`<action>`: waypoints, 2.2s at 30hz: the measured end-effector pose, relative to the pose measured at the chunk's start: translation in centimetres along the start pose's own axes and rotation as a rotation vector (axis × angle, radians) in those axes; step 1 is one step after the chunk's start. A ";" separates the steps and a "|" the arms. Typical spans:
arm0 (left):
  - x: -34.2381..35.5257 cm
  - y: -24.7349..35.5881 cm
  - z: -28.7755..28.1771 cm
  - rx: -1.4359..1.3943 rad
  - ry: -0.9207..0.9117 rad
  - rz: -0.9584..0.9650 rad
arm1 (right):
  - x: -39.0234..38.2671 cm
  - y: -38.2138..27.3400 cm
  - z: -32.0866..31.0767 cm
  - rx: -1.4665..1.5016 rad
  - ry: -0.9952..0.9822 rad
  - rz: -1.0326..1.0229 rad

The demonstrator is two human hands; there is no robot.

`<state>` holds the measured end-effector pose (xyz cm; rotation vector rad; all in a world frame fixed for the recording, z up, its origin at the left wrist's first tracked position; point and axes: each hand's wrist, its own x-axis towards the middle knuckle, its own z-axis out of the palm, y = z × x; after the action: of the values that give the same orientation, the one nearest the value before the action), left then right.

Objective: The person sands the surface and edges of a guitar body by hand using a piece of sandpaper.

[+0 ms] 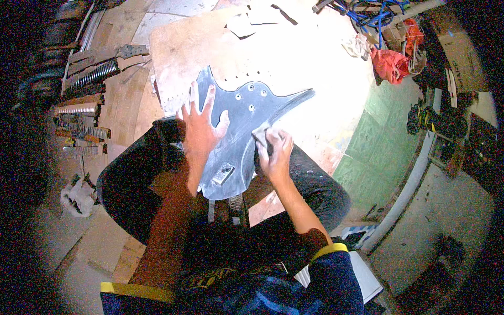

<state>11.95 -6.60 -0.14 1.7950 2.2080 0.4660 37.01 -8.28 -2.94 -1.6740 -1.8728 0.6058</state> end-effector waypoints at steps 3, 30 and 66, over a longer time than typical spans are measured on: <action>0.2 0.3 -0.1 -0.048 0.018 -0.002 | 3.6 2.0 -2.5 -0.127 -0.027 -0.330; 0.4 0.3 -1.2 0.038 0.015 -0.010 | 12.0 2.0 -4.1 -0.059 0.304 -0.075; 0.3 0.2 -1.3 0.051 -0.014 -0.020 | 8.2 -2.6 -2.2 -0.257 0.103 -0.140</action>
<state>11.59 -6.35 1.10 1.7941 2.2459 0.3954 35.93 -0.57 1.21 -1.6767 -2.0393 0.2249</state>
